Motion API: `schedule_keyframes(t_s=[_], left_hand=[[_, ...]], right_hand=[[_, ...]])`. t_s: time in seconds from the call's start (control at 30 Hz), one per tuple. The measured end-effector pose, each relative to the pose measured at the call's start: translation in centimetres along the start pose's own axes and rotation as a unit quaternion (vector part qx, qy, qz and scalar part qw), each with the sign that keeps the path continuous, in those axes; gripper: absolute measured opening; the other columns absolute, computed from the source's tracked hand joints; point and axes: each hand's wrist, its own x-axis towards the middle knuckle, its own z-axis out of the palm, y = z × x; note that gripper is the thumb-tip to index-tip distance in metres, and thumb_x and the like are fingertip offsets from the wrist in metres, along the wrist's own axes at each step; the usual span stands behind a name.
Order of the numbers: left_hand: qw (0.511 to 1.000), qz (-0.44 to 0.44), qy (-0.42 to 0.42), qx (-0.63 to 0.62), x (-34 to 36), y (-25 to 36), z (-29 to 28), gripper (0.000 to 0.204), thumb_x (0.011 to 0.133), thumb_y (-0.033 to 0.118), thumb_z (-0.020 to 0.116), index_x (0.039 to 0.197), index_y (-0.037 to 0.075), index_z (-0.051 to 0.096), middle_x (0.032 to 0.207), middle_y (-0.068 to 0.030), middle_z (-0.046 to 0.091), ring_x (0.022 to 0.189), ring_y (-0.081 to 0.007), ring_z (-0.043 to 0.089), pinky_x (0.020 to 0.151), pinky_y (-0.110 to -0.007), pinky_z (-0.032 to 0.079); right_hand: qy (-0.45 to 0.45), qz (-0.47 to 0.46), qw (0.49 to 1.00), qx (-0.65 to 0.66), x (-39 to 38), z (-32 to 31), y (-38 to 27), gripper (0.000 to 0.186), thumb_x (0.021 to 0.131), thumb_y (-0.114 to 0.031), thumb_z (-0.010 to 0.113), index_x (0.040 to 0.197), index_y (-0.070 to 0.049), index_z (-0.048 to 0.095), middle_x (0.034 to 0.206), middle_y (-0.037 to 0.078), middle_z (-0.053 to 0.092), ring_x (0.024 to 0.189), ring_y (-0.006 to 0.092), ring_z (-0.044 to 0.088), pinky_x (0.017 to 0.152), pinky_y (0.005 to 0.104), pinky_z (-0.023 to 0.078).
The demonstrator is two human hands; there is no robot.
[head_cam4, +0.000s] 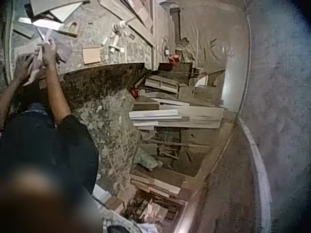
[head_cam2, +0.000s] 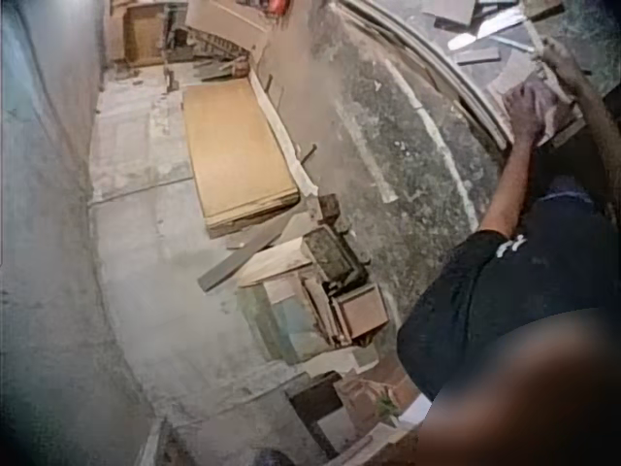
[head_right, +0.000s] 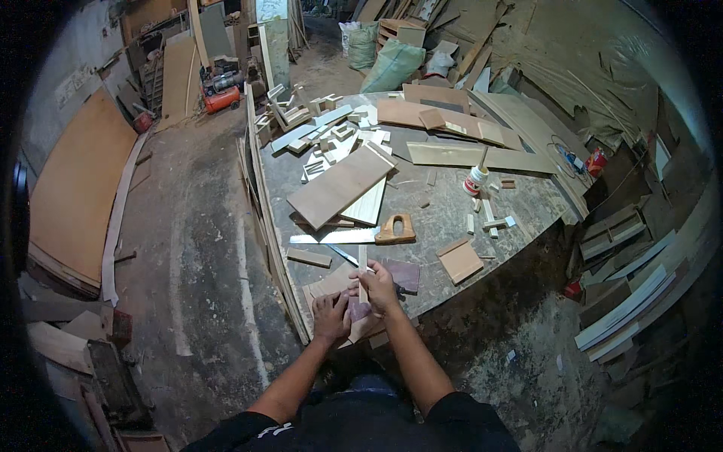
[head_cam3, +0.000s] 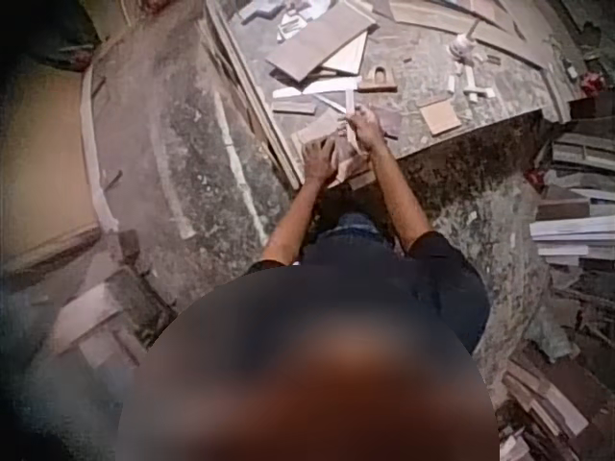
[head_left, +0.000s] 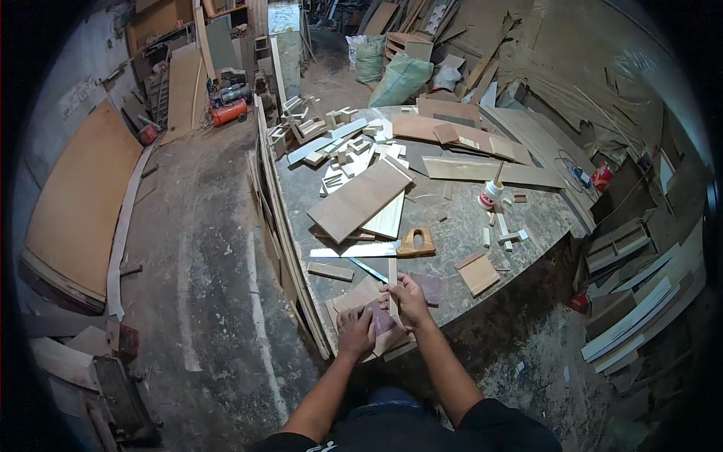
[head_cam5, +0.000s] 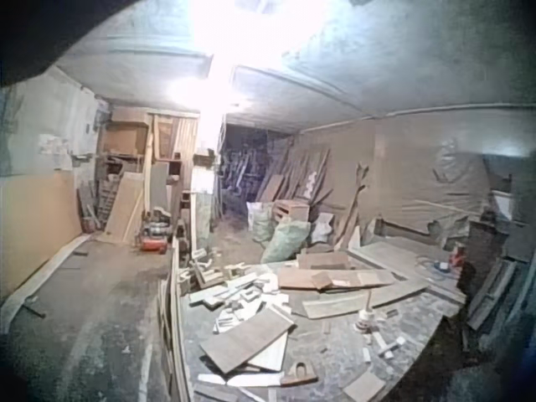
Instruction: Gluing, sawing, and sanding small wooden pieces to assemble a part.
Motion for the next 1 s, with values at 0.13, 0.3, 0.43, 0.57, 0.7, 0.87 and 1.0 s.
schedule_keyframes(t_s=[0.13, 0.3, 0.43, 0.57, 0.7, 0.87, 1.0], left_hand=[[0.999, -0.016, -0.028, 0.005, 0.2, 0.1, -0.1, 0.050, 0.084, 0.025, 0.066, 0.130, 0.009, 0.057, 0.129, -0.0169, 0.053, 0.121, -0.0373, 0.044, 0.108, -0.054, 0.029], [0.999, -0.020, -0.029, -0.001, 0.3, 0.4, -0.2, 0.049, 0.084, 0.025, 0.065, 0.130, 0.011, 0.058, 0.129, -0.0166, 0.053, 0.122, -0.0373, 0.044, 0.108, -0.054, 0.029], [0.999, -0.025, -0.043, 0.000, 0.2, 0.5, -0.1, 0.048, 0.084, 0.025, 0.066, 0.129, 0.012, 0.059, 0.128, -0.0167, 0.054, 0.122, -0.0377, 0.045, 0.108, -0.055, 0.029], [1.000, -0.016, -0.014, 0.017, 0.0, 0.2, 0.1, 0.047, 0.084, 0.025, 0.067, 0.128, 0.011, 0.060, 0.127, -0.0167, 0.055, 0.122, -0.0370, 0.045, 0.107, -0.055, 0.030], [0.999, -0.032, -0.038, 0.022, 0.4, 0.7, 0.0, 0.047, 0.083, 0.026, 0.068, 0.128, 0.012, 0.060, 0.130, -0.0142, 0.054, 0.125, -0.0355, 0.044, 0.110, -0.055, 0.028], [0.999, -0.026, -0.030, 0.009, 0.7, 1.2, -0.4, 0.047, 0.082, 0.025, 0.069, 0.127, 0.012, 0.060, 0.128, -0.0143, 0.056, 0.121, -0.0355, 0.047, 0.107, -0.053, 0.032], [0.999, -0.030, -0.026, 0.012, 0.4, 0.6, -0.1, 0.045, 0.082, 0.024, 0.069, 0.125, 0.012, 0.062, 0.129, -0.0149, 0.056, 0.122, -0.0361, 0.047, 0.108, -0.054, 0.031]], right_hand=[[-0.026, 0.001, 0.999, 0.031, -1.0, -0.2, -1.0, 0.041, 0.092, 0.001, 0.057, 0.131, 0.001, 0.044, 0.106, 0.018, 0.066, 0.085, 0.0254, 0.072, 0.074, 0.0388, 0.063], [-0.025, 0.035, 0.997, 0.058, -2.1, -0.1, -2.4, 0.039, 0.091, 0.002, 0.054, 0.129, 0.002, 0.045, 0.108, 0.018, 0.065, 0.089, 0.0272, 0.072, 0.080, 0.0418, 0.062], [-0.078, 0.068, 0.988, 0.117, -2.1, -1.1, -2.7, 0.038, 0.092, -0.005, 0.052, 0.130, 0.003, 0.052, 0.100, 0.012, 0.064, 0.088, 0.0246, 0.068, 0.083, 0.0449, 0.061], [-0.105, 0.095, 0.977, 0.160, -2.9, -1.1, -4.0, 0.045, 0.093, -0.010, 0.050, 0.135, 0.006, 0.050, 0.097, 0.010, 0.062, 0.084, 0.0219, 0.063, 0.078, 0.0378, 0.057], [-0.094, 0.085, 0.979, 0.158, -3.4, -1.1, -4.9, 0.051, 0.093, -0.013, 0.056, 0.138, 0.007, 0.048, 0.092, 0.006, 0.059, 0.076, 0.0155, 0.058, 0.070, 0.0308, 0.051], [-0.116, 0.090, 0.977, 0.154, -3.7, -1.6, -4.8, 0.051, 0.094, -0.011, 0.057, 0.141, 0.004, 0.046, 0.091, 0.006, 0.059, 0.069, 0.0142, 0.056, 0.069, 0.0311, 0.051], [-0.093, 0.076, 0.981, 0.155, -4.1, -1.8, -4.5, 0.049, 0.095, -0.012, 0.050, 0.144, -0.002, 0.046, 0.097, 0.012, 0.063, 0.074, 0.0182, 0.063, 0.069, 0.0336, 0.053]])
